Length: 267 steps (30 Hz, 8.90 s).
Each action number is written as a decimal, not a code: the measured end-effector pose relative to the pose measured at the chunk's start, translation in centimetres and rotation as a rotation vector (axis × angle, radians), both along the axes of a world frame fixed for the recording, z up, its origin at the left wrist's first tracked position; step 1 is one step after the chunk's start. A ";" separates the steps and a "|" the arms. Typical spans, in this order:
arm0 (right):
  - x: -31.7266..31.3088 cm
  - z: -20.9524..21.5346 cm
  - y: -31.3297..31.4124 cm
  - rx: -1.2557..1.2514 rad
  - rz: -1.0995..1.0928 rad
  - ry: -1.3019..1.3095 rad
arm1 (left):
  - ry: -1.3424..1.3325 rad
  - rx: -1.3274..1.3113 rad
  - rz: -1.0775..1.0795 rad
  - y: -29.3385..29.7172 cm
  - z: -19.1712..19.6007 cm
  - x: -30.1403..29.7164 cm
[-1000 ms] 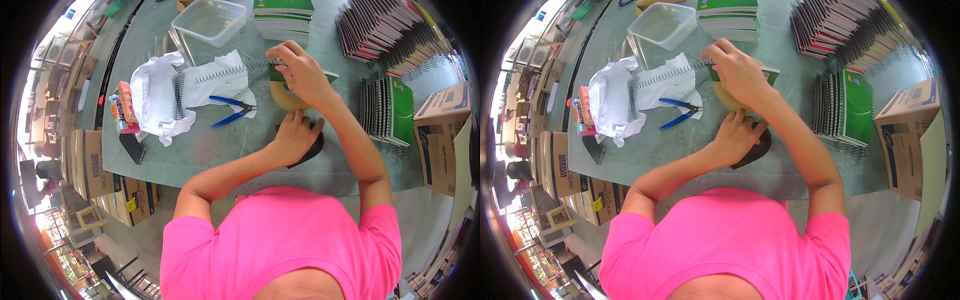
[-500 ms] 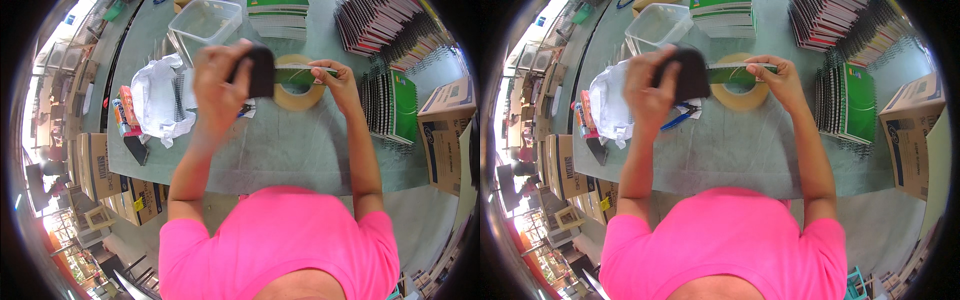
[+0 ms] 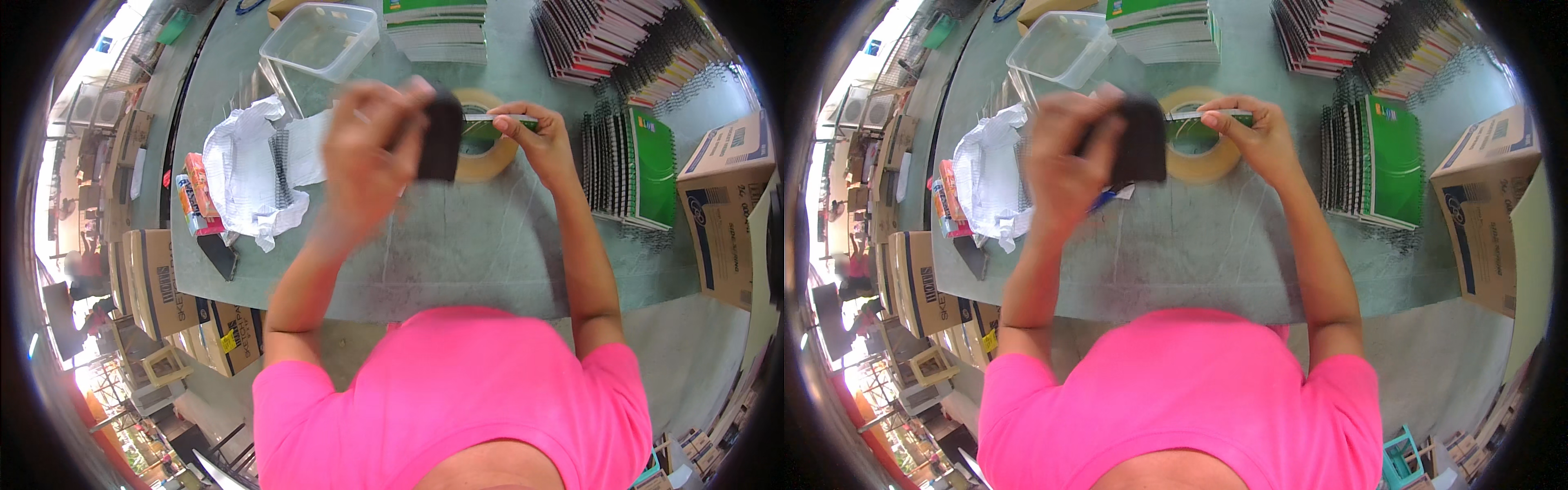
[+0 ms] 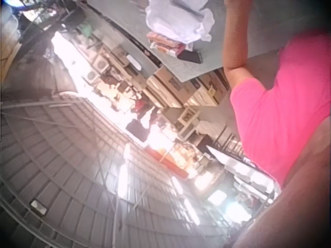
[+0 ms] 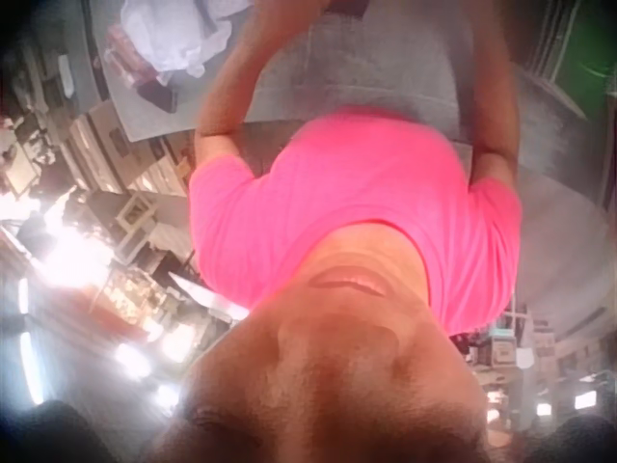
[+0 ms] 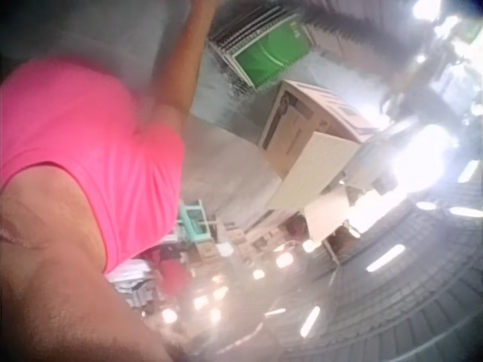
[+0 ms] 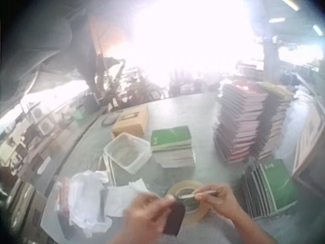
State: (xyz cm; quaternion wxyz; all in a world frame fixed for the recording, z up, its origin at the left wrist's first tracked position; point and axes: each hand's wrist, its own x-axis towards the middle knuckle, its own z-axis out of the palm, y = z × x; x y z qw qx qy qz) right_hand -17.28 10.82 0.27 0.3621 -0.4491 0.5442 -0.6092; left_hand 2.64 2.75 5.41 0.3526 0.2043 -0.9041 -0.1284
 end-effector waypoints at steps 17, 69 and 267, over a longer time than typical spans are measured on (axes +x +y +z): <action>1.0 -0.7 -0.8 -0.116 -0.054 -0.184 | 0.185 0.025 0.038 -0.6 1.8 -2.8; 0.3 -2.3 2.8 -0.002 -0.132 0.306 | -0.167 0.057 -0.506 -0.5 -0.5 -7.5; 3.0 0.7 0.2 -0.231 -0.243 0.257 | -0.222 0.115 -0.106 1.9 -1.3 -2.2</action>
